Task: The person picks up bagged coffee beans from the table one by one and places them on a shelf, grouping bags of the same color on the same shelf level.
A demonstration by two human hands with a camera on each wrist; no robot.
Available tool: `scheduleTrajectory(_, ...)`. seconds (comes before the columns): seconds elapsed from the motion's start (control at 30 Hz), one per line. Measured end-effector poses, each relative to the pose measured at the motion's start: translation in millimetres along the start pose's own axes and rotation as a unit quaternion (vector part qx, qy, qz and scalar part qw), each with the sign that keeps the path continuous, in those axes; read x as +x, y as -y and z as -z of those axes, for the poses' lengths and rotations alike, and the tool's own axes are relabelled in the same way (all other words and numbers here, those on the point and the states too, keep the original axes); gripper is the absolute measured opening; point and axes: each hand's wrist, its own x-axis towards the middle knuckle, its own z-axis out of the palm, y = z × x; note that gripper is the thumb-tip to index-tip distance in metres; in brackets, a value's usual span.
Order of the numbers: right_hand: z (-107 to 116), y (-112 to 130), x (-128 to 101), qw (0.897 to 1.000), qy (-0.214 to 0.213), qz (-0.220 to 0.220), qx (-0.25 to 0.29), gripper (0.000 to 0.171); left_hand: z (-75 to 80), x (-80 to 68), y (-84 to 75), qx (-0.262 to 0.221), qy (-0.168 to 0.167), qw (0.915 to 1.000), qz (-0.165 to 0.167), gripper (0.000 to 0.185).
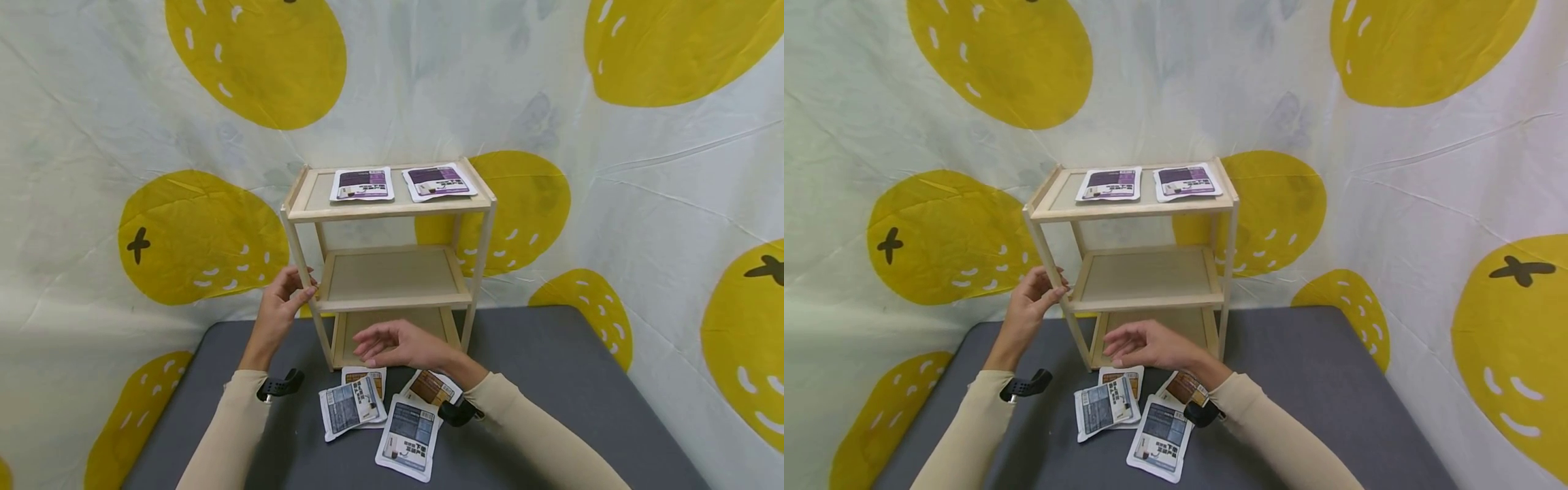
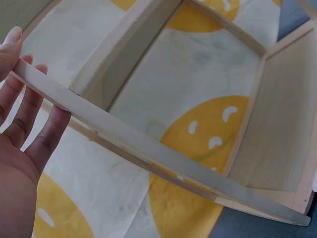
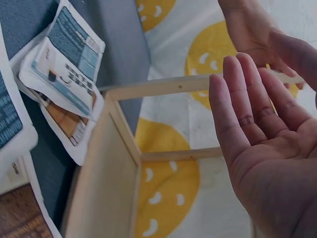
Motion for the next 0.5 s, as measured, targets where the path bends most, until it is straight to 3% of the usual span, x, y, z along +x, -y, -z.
scheduleTrajectory(0.5,-17,-41,12,1.0,0.004,0.003,0.023,0.05,-0.8,0.1,-1.8,-0.001,-0.004,1.0,-0.005,0.031)
